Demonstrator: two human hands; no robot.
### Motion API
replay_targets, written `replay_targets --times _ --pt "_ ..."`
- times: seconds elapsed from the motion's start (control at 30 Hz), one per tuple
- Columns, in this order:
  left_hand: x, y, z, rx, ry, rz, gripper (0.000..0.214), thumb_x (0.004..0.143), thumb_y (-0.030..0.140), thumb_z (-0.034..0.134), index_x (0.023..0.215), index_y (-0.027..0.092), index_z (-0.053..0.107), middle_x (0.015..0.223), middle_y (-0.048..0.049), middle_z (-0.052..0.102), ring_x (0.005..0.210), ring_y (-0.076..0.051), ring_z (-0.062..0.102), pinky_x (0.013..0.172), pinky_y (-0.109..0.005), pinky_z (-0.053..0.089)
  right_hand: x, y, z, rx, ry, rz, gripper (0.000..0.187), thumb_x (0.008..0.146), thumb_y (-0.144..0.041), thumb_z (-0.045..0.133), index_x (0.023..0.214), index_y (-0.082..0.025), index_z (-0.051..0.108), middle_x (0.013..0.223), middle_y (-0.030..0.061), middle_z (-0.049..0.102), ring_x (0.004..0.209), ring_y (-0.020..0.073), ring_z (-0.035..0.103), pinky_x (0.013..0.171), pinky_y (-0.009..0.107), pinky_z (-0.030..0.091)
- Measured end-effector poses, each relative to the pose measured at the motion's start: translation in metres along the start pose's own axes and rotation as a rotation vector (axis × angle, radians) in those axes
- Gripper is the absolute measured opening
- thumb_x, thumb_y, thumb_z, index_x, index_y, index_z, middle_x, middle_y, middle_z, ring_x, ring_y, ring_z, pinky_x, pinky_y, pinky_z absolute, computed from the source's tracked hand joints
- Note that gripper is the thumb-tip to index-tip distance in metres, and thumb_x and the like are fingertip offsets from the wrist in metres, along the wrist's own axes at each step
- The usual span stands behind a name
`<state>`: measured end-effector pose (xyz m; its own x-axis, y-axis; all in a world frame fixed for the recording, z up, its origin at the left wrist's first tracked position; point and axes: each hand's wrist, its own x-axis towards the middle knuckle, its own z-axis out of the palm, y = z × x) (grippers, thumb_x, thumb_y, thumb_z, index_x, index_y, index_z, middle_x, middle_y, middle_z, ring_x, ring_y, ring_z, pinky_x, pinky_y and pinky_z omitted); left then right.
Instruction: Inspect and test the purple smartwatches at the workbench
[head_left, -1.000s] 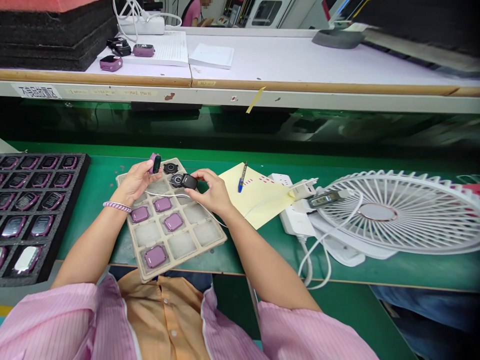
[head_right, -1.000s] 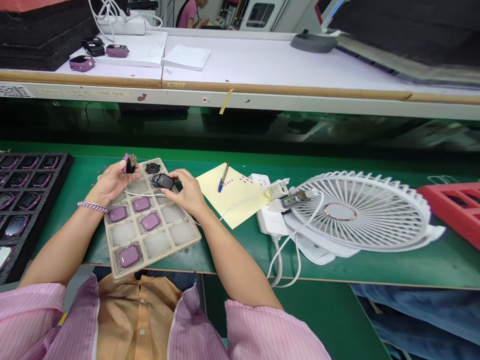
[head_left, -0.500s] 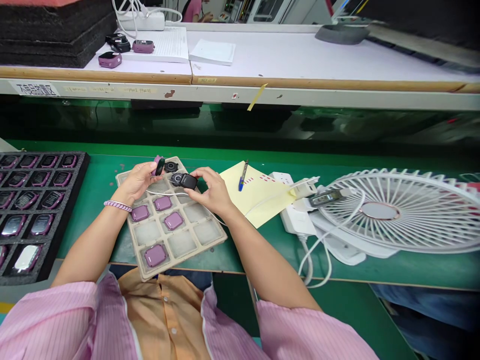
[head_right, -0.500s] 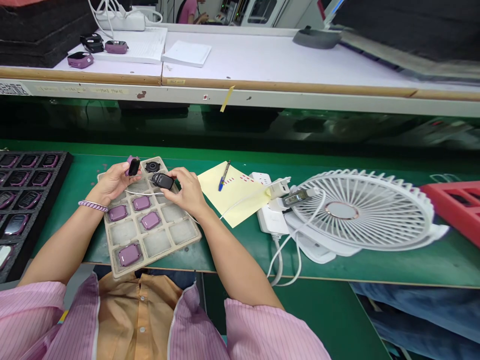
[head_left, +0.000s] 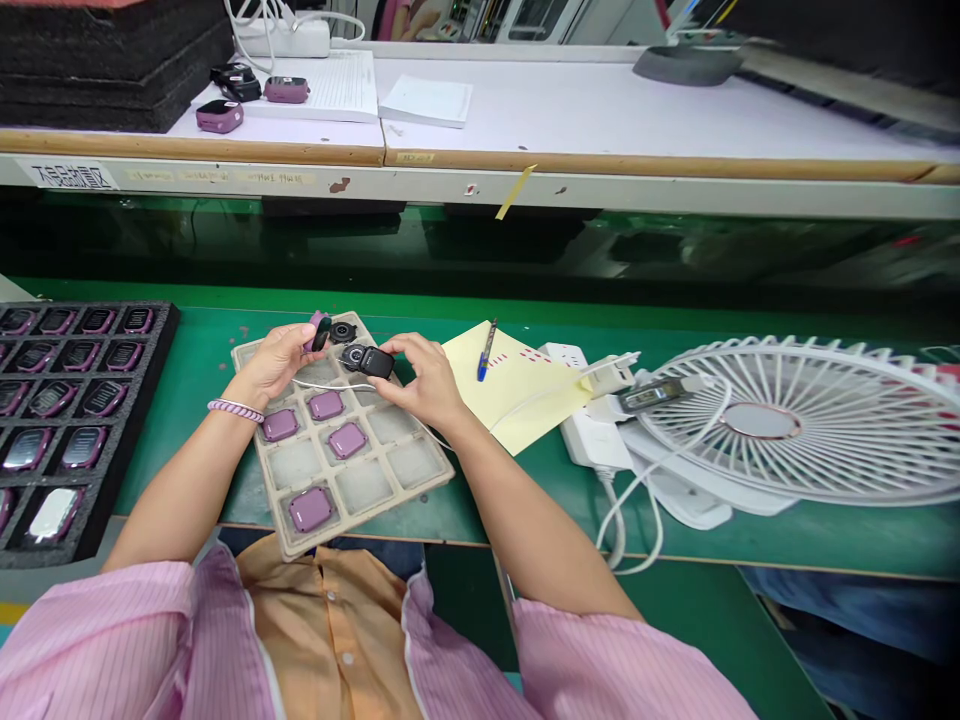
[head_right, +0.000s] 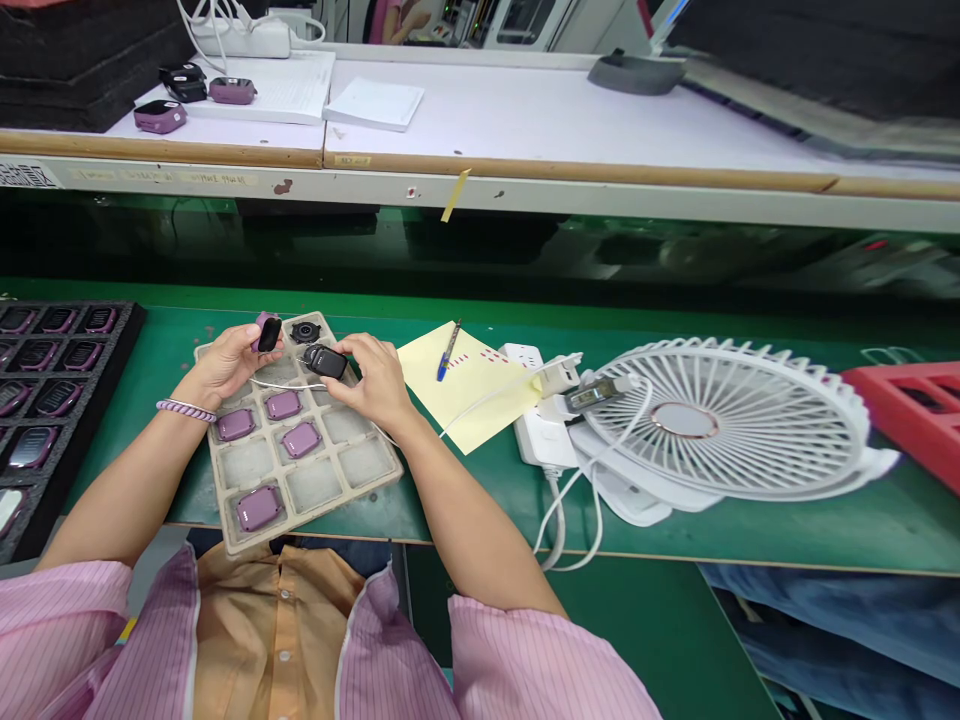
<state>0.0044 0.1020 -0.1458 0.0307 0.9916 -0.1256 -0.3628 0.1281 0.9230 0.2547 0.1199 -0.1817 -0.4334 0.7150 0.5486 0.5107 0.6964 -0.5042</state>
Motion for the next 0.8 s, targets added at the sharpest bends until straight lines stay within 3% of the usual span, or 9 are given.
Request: replay_targets --times 0.8 --pt "0.0002 -0.0017 -0.0007 0.007 -0.003 0.001 0.059 0.046 0.058 0.103 0.076 0.015 0.077 0.084 -0.0061 0.075 0.083 -0.019 0.069 0.081 -0.031 0.058 -0.0001 -0.0004 -0.0004 -0.008 -0.015 0.024 0.029 0.079 -0.032 0.076 0.104 -0.023 0.064 0.109 0.01 0.072 0.104 0.0344 0.067 0.091 0.043 0.048"
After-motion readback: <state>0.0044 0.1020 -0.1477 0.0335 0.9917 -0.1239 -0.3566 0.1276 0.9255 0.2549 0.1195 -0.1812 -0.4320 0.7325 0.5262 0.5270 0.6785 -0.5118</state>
